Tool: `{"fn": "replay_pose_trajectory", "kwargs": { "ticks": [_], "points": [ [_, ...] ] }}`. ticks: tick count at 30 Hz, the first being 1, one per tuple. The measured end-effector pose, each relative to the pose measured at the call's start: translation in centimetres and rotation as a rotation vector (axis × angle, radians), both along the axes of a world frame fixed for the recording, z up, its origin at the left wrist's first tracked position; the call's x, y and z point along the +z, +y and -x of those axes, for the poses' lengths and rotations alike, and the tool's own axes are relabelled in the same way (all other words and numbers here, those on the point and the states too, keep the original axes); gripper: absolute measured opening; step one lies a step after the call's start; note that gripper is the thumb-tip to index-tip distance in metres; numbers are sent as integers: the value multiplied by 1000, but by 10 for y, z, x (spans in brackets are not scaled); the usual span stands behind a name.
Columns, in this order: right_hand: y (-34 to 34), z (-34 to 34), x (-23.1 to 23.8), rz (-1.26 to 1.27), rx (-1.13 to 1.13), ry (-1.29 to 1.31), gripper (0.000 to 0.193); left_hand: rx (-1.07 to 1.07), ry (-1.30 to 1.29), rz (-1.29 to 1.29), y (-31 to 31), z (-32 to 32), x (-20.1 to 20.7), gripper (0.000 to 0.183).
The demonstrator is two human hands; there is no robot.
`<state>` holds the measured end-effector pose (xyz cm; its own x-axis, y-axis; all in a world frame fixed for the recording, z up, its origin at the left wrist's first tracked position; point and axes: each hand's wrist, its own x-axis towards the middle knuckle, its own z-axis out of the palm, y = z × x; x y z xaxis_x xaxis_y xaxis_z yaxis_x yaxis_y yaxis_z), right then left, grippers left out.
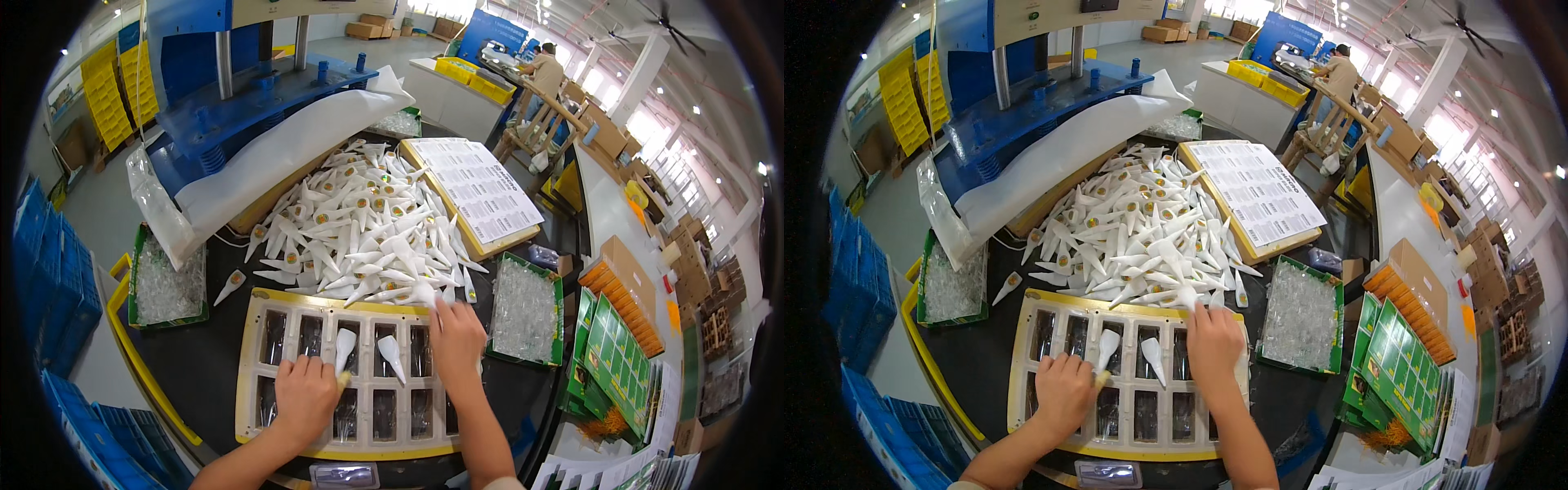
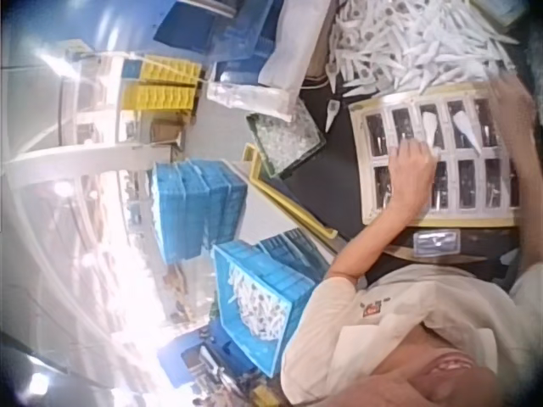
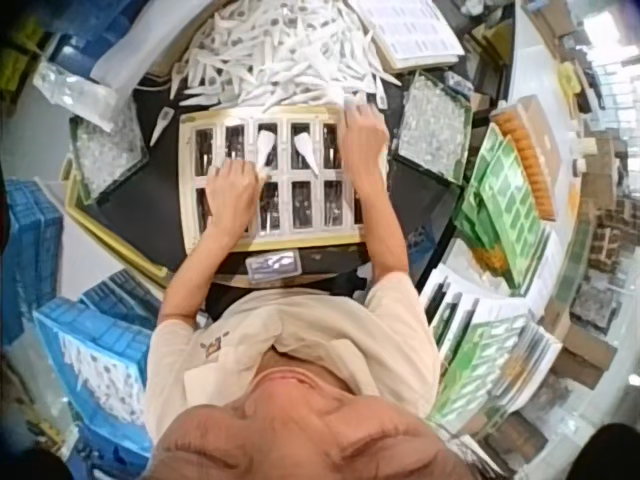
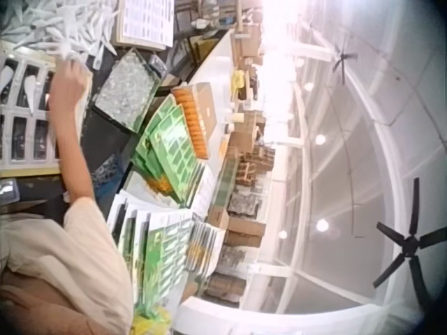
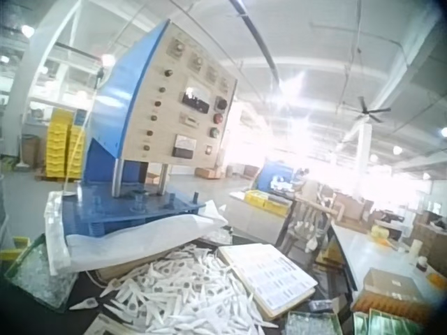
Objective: The person places white light bulbs into a yellow foam tray, then covers the tray with a clear plastic sheet and a printed cardboard cover. The person repeats this process multiple times, stacking the finished packages on the table.
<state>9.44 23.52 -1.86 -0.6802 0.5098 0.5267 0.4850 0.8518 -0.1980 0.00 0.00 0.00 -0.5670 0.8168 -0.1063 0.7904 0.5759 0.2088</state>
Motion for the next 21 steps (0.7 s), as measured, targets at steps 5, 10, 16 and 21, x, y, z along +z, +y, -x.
{"fn": "replay_pose_trajectory", "kwargs": {
  "ticks": [5, 10, 16, 21],
  "points": [
    [-59, -46, -4, 154, 25, 5, 18, -329, 147, -365, 17, -1, -21, 45],
    [-4, 13, -7, 170, 103, 138, 23, -605, 315, -167, 44, 8, -40, 59],
    [42, 85, 3, 219, -108, -283, 38, -219, 105, -608, 96, 68, -29, 47],
    [42, 82, -26, 457, 40, -26, 38, -248, 212, -586, 132, 130, -32, 34]
  ]
}}
